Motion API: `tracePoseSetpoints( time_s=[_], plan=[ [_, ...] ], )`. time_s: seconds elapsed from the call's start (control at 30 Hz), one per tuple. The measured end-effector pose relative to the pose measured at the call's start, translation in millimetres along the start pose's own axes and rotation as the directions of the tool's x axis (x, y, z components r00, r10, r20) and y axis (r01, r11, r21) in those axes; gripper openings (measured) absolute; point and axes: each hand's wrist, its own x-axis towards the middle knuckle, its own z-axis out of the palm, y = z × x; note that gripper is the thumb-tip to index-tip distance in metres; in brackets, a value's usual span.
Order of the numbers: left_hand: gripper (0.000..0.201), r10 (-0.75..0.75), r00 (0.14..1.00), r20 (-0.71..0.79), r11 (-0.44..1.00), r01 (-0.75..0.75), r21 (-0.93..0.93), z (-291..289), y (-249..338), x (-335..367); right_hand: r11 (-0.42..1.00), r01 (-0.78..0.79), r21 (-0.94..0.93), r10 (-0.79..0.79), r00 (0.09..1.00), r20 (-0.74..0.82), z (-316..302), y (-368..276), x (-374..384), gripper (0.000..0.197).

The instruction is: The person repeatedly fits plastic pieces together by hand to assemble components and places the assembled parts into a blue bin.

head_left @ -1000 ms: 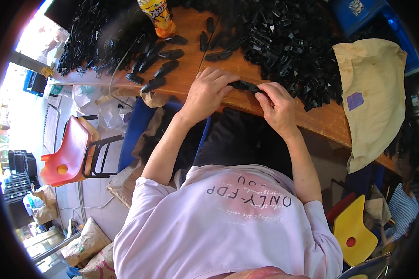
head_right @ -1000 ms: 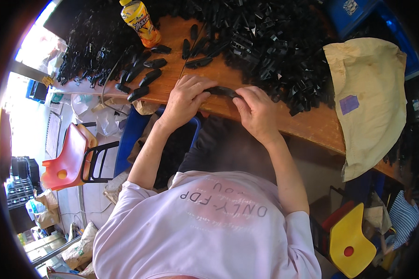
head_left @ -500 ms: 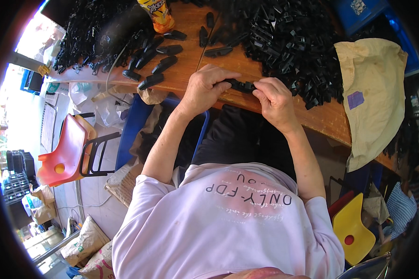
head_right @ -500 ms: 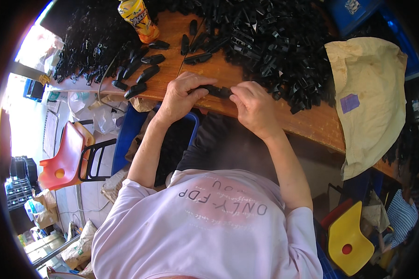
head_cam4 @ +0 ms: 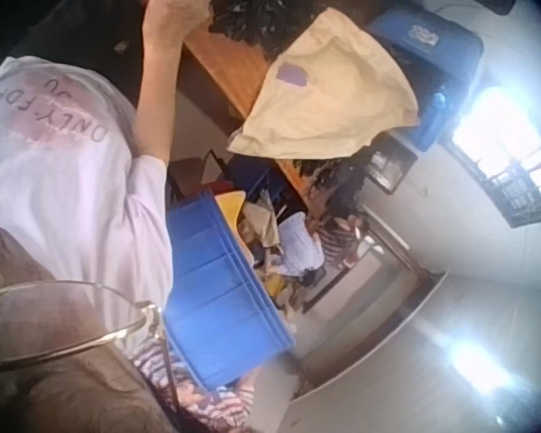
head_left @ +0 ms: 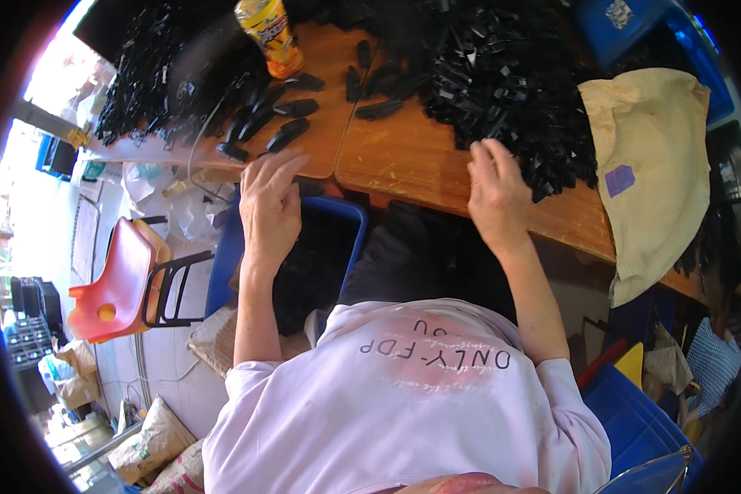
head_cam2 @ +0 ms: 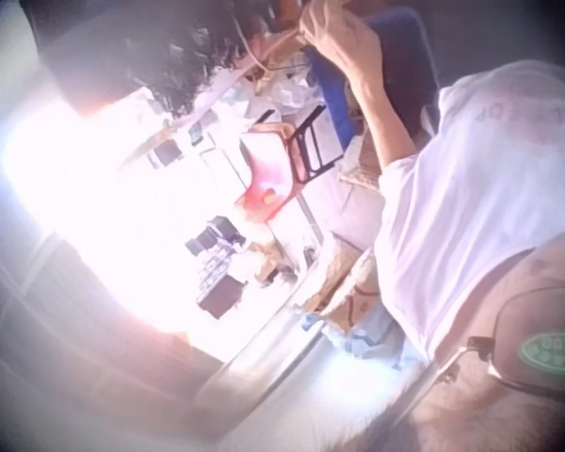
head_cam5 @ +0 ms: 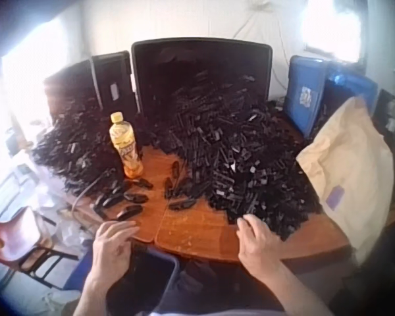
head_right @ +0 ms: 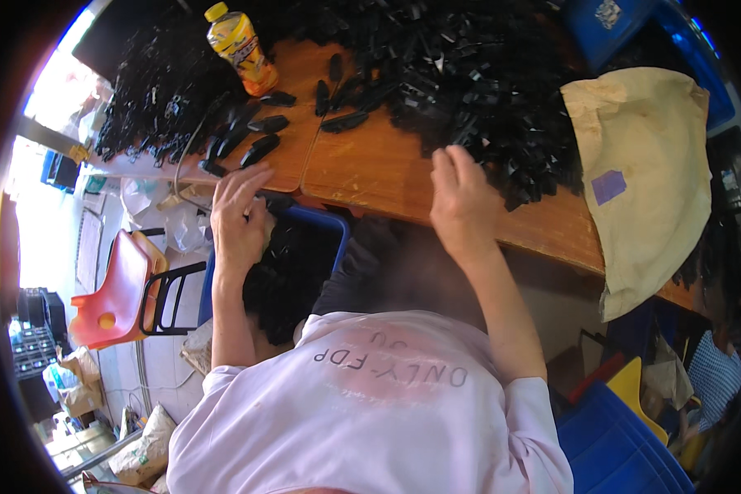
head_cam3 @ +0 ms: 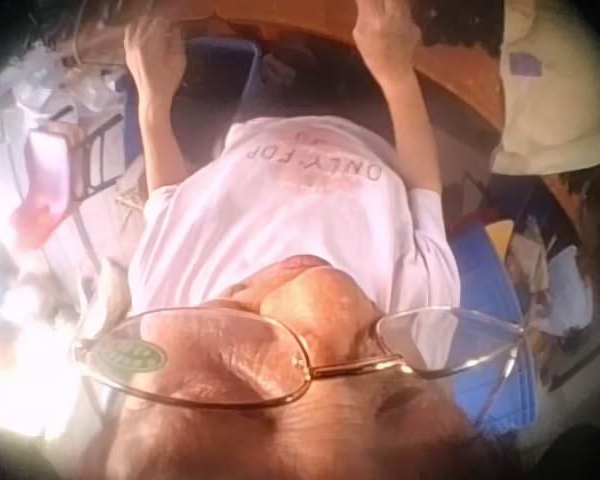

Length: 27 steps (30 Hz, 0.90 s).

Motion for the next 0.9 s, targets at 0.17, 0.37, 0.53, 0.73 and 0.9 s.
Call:
tracePoseSetpoints(
  time_s=[0.17,0.37,0.53,0.73,0.9],
  plan=[
    [0.033,0.007,1.000,-0.030,0.993,-0.010,-0.115,39.5,26.0,52.2,0.989,-0.075,-0.129,0.096,0.981,0.168,17.0,2.2,6.7,0.025],
    [0.035,0.076,0.994,0.074,0.994,-0.070,-0.078,111.7,17.3,77.0,0.959,-0.045,0.279,-0.025,0.969,0.245,3.0,-18.6,23.2,0.009],
    [0.027,-0.037,0.999,-0.026,0.987,0.033,-0.158,109.5,30.1,63.1,0.889,0.031,0.456,-0.071,0.995,0.071,-4.3,-7.1,12.2,0.008],
    [0.015,-0.016,0.997,-0.070,0.961,0.034,0.273,94.2,46.4,48.1,0.854,-0.318,0.411,0.309,0.947,0.090,11.6,-17.2,7.6,0.014],
    [0.016,-0.157,0.988,0.009,0.988,0.157,0.013,86.2,46.8,47.1,0.973,-0.165,0.165,0.154,0.985,0.074,32.1,-19.6,13.4,0.022]
  ],
)
